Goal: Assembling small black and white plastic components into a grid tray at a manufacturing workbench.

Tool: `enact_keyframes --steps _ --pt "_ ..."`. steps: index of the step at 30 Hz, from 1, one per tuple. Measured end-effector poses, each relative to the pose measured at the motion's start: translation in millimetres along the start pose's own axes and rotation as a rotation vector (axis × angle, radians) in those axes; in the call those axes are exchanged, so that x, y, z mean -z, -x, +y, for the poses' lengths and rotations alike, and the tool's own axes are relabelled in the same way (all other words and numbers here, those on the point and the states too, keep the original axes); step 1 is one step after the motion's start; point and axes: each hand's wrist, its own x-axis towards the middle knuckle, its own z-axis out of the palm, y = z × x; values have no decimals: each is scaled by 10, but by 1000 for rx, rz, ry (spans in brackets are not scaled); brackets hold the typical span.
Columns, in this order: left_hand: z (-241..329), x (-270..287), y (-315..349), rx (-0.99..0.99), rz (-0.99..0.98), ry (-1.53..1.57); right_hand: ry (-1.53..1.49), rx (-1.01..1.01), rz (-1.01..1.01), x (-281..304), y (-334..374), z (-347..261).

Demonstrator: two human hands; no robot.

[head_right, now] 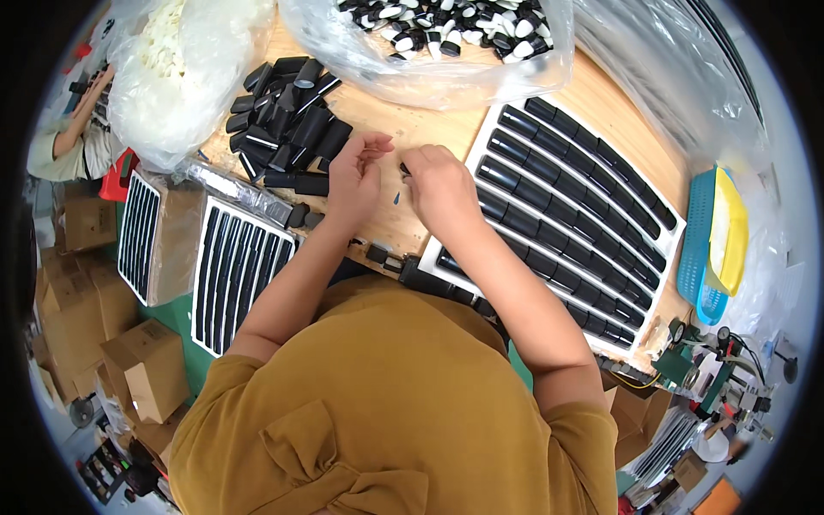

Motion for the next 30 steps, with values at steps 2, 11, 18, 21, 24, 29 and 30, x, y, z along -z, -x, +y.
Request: enact_keyframes --steps 2,11,18,21,24,29,30 --pt "-21 -34 -30 32 28 36 -4 -18 51 -25 7 21" --pt "-48 25 37 4 9 -110 24 -210 447 844 273 550" --pt "-48 -17 -35 55 -52 -117 325 -978 1110 2376 1994 2675" --pt "-73 -38 -48 53 -81 -103 486 -1109 1064 2652 2629 3178" --pt "-119 4 -28 60 -68 -135 181 -1293 921 2619 2563 3230" --pt "-85 15 -38 35 -81 -181 384 -1186 871 2479 2479 3140" --pt "-97 22 -33 36 -75 -170 642 -1218 680 2471 2361 2975"
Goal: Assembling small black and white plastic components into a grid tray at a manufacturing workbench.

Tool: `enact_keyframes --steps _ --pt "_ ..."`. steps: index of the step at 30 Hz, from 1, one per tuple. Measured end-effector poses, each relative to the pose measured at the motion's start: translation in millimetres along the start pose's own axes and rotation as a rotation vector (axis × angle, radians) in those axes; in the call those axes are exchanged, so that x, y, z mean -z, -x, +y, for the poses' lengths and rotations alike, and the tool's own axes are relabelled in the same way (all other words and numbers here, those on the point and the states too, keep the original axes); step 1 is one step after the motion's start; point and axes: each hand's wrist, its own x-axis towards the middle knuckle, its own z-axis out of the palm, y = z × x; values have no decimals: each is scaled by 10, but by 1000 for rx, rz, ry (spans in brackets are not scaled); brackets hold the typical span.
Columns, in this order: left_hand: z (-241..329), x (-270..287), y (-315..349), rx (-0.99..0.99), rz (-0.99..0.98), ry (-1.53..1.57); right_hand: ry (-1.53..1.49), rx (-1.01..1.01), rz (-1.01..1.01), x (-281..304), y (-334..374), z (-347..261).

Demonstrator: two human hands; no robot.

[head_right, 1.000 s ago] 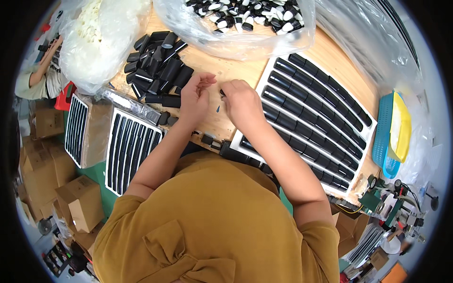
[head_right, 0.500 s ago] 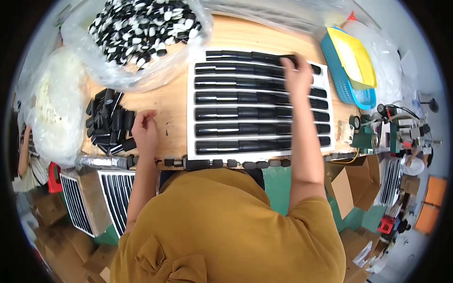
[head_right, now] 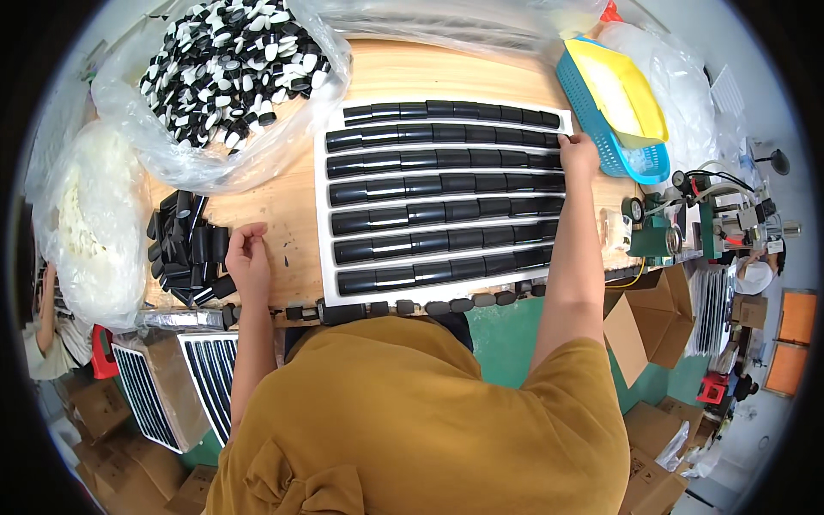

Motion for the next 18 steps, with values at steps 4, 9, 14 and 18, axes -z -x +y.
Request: enact_keyframes --steps 4,9,14,18 --pt "7 3 0 5 15 -14 483 71 104 181 313 -415" --pt "95 -34 -31 -26 3 10 67 505 183 132 373 -1098" --pt "53 -24 20 4 26 34 -302 953 -6 -137 1237 -2535" --pt "156 -5 29 -88 109 74 -156 1006 -74 -355 1606 -2816"
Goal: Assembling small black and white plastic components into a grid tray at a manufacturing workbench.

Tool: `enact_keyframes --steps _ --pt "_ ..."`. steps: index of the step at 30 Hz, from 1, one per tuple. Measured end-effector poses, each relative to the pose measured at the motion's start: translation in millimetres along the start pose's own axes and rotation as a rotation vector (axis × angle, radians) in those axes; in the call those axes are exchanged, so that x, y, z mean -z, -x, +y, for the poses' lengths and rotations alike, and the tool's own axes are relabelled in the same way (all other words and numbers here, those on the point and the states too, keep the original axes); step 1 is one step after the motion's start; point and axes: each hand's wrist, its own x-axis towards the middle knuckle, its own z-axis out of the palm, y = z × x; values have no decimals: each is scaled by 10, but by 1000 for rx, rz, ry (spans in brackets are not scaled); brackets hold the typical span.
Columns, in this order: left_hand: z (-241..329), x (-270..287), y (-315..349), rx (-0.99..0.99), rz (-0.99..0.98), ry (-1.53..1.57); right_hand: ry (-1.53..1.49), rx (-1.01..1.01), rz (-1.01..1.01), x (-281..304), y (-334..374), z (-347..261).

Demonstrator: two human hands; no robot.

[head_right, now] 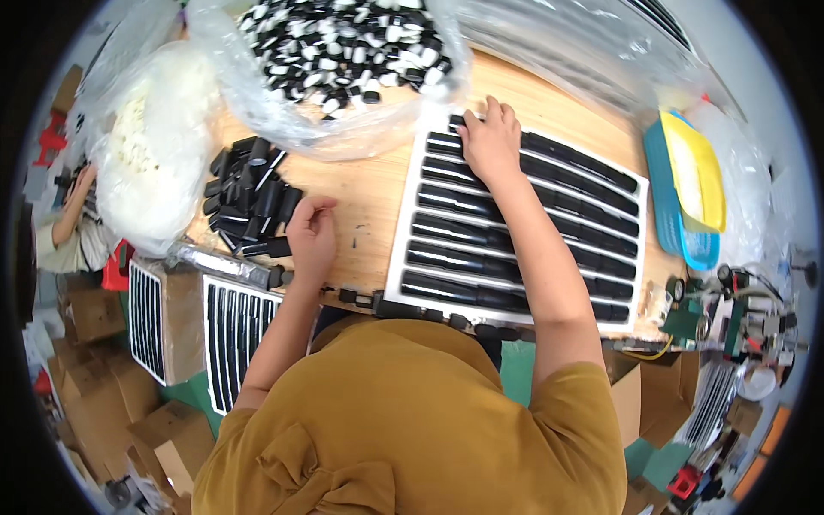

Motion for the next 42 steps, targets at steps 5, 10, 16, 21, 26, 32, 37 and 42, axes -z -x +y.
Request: enact_keyframes --steps 5,10,16,21,26,32,37,42 --pt "342 76 -581 -144 101 -95 -49 -49 23 -77 25 -39" --pt "-34 -126 -1642 -236 161 -312 -123 -70 -17 -23 -160 -17" --pt "-194 -447 -2000 -43 -93 -879 -141 -101 -66 179 -188 -49" --pt "-258 -413 -1846 -251 38 -756 -868 -461 255 460 -64 -210" --pt "258 -124 -1340 -247 -146 -414 -1212 -503 -15 768 223 -417" --pt "146 8 -240 -264 -445 -389 -1050 -136 -276 704 414 -967" --pt "81 36 -107 -222 -382 -271 -801 250 -268 677 402 -1266" --pt "97 116 22 -155 -260 -196 -648 333 -297 767 385 -1452"
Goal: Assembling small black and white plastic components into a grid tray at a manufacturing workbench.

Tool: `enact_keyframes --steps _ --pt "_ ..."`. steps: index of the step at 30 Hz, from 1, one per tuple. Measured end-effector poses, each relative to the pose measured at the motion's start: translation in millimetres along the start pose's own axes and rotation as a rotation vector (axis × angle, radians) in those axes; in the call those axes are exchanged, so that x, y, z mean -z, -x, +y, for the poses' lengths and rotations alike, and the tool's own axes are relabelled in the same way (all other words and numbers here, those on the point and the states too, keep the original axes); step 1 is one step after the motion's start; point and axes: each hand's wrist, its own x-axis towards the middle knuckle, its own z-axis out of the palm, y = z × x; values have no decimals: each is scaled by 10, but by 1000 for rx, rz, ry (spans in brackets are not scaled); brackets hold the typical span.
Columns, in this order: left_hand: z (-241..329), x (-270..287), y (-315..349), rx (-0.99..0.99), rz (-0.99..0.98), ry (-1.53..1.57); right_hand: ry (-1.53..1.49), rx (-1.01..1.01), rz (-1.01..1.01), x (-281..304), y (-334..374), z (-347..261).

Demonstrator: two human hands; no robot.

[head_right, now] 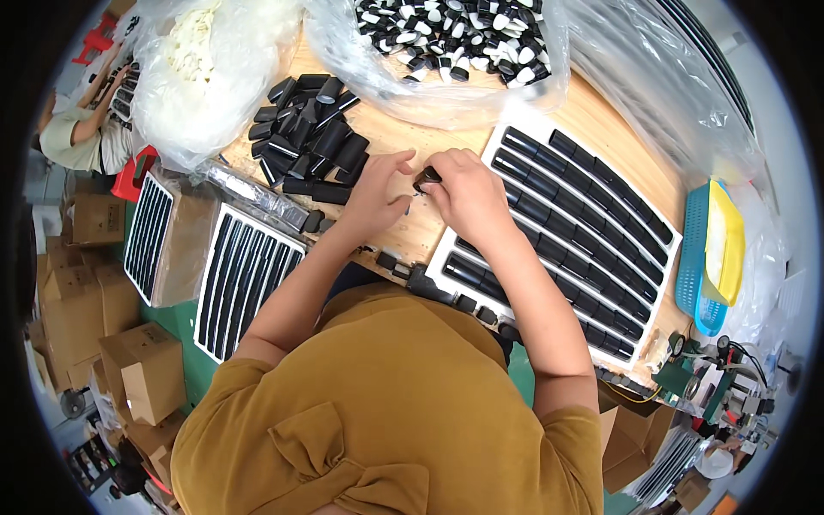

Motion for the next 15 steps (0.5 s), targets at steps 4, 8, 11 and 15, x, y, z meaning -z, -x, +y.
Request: enact_keyframes --steps 4,8,11,15 --pt "-28 19 73 103 134 96 121 -12 -73 -79 -33 -60" --pt "-72 -13 87 174 204 221 76 -16 -78 -210 4 23" --pt "-54 -5 64 143 214 144 40 -24 -82 -249 1 33" --pt "-82 -15 26 134 238 138 8 -60 -73 -309 5 11"
